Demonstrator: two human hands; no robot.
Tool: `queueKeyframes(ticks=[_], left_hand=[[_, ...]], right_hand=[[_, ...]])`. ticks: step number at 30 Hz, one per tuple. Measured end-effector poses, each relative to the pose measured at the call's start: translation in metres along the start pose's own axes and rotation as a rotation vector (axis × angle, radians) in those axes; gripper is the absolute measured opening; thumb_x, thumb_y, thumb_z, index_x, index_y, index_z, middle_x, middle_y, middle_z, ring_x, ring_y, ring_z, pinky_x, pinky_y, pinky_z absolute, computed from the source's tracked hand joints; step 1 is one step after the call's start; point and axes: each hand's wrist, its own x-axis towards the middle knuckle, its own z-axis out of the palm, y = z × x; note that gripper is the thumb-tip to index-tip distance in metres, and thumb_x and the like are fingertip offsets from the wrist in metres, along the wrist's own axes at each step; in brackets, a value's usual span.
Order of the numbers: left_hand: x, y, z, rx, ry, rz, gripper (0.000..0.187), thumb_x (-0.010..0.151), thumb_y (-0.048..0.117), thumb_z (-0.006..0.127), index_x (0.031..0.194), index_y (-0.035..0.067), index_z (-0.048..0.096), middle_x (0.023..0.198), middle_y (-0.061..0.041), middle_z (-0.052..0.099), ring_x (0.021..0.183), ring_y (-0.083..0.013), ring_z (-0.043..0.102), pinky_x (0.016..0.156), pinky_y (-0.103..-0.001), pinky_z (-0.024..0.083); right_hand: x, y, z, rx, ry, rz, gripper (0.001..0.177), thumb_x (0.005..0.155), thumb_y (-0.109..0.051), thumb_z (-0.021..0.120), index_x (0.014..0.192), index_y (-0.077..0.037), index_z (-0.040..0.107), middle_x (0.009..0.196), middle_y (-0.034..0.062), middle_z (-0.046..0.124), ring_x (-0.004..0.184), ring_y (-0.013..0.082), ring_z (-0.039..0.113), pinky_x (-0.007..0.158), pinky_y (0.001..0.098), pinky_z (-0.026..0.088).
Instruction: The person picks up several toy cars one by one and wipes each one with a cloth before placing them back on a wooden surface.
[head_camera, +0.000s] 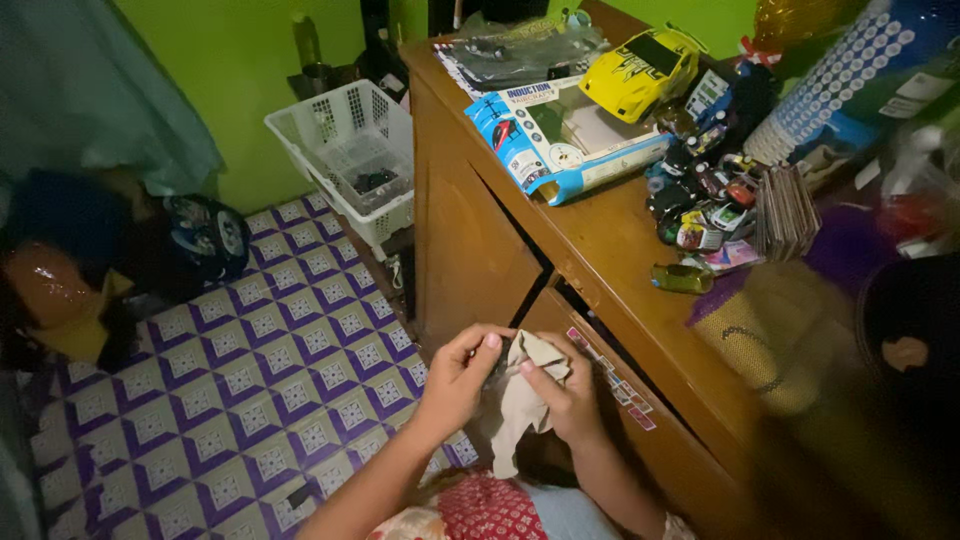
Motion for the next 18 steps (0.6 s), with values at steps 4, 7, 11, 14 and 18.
queueKeyframes(ticks=[4, 7, 11, 14, 18], left_hand=[[0.002, -0.002, -0.001, 0.090, 0.076, 0.055, 0.032, 0.104, 0.028, 0.056, 0.110, 0.002, 0.074, 0.089, 0.001, 0.068, 0.084, -0.0071, 0.058, 0.075, -0.024, 0.049], [0.004, -0.005, -0.001, 0.087, 0.109, 0.067, 0.031, 0.104, 0.027, 0.057, 0.111, 0.002, 0.073, 0.089, 0.000, 0.067, 0.083, -0.0072, 0.057, 0.075, -0.024, 0.048], [0.006, -0.009, 0.001, 0.078, 0.127, 0.063, 0.031, 0.104, 0.026, 0.057, 0.111, 0.001, 0.074, 0.089, 0.000, 0.068, 0.083, -0.0073, 0.057, 0.075, -0.024, 0.048], [0.008, -0.013, 0.002, 0.094, 0.130, 0.100, 0.031, 0.104, 0.026, 0.057, 0.111, 0.000, 0.073, 0.090, 0.001, 0.069, 0.086, -0.0068, 0.058, 0.077, -0.024, 0.048], [0.008, -0.018, 0.002, 0.098, 0.103, 0.074, 0.031, 0.104, 0.026, 0.057, 0.112, 0.001, 0.074, 0.085, 0.000, 0.064, 0.081, -0.0074, 0.055, 0.071, -0.024, 0.046]], right_hand=[[-0.005, 0.005, 0.003, 0.091, -0.100, 0.104, 0.022, 0.090, -0.009, 0.069, 0.110, 0.000, 0.068, 0.094, 0.0012, 0.067, 0.085, 0.0090, 0.060, 0.075, 0.0255, 0.048], [-0.008, 0.011, 0.005, 0.080, -0.143, 0.158, 0.024, 0.088, -0.010, 0.071, 0.109, 0.000, 0.068, 0.091, 0.0012, 0.068, 0.081, 0.0090, 0.060, 0.071, 0.0255, 0.048], [-0.010, 0.014, 0.003, 0.047, -0.175, 0.161, 0.025, 0.087, -0.011, 0.072, 0.110, 0.000, 0.068, 0.088, 0.0008, 0.067, 0.079, 0.0086, 0.060, 0.069, 0.0252, 0.048], [-0.013, 0.016, 0.000, 0.002, -0.228, 0.134, 0.026, 0.086, -0.010, 0.073, 0.109, 0.000, 0.068, 0.089, 0.0021, 0.067, 0.081, 0.0094, 0.060, 0.070, 0.0260, 0.048], [-0.015, 0.019, -0.002, -0.096, -0.343, -0.082, 0.021, 0.088, -0.007, 0.074, 0.106, 0.002, 0.067, 0.098, 0.0070, 0.061, 0.091, 0.0141, 0.059, 0.080, 0.0296, 0.047]])
